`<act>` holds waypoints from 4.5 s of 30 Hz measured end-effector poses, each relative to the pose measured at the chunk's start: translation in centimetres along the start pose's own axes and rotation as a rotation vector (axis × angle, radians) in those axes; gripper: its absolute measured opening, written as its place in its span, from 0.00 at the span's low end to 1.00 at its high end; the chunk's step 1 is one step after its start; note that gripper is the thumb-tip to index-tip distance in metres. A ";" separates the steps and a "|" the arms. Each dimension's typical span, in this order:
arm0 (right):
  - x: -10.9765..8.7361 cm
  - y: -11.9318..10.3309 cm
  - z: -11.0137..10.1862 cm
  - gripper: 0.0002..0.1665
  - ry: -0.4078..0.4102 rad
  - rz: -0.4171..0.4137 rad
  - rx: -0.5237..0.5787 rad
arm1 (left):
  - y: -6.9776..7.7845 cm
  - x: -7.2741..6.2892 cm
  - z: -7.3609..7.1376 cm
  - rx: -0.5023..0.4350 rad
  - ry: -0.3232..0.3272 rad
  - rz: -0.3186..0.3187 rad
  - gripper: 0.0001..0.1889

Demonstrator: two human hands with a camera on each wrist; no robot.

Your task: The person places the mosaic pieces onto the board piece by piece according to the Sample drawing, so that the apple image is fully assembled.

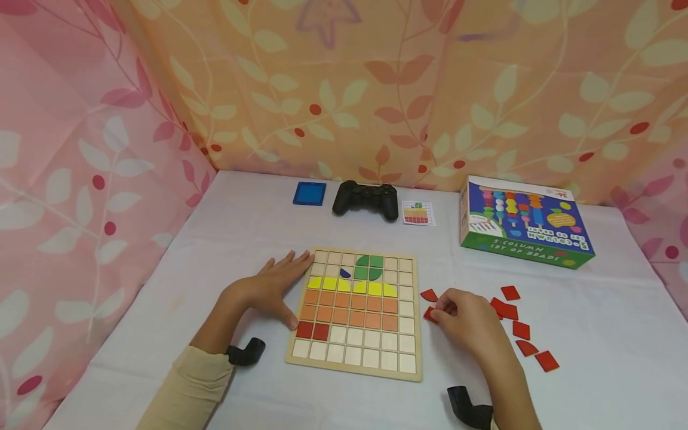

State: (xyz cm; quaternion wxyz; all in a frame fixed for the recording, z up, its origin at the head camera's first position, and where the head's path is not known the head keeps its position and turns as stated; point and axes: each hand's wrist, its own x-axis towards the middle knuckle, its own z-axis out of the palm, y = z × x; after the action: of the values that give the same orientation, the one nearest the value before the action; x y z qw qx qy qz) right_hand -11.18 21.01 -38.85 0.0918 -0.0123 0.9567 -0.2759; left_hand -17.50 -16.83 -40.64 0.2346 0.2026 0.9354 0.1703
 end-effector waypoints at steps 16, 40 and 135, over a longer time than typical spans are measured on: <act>-0.1 -3.7 1.2 0.10 -0.079 -0.125 0.019 | 0.1 0.0 -0.1 0.004 -0.008 -0.001 0.73; 0.2 -11.9 8.4 0.10 -0.099 -0.380 -0.036 | 0.1 0.0 0.0 -0.010 -0.003 -0.012 0.72; -1.2 -9.2 7.6 0.13 -0.033 -0.356 0.002 | 0.1 0.1 0.0 -0.004 0.002 -0.001 0.73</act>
State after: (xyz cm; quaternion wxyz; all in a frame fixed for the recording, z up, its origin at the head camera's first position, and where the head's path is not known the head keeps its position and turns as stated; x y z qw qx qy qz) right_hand -8.87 9.27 -40.11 0.0572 -0.1858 0.9376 -0.2884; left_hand -17.57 -16.74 -40.62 0.2341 0.2013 0.9354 0.1724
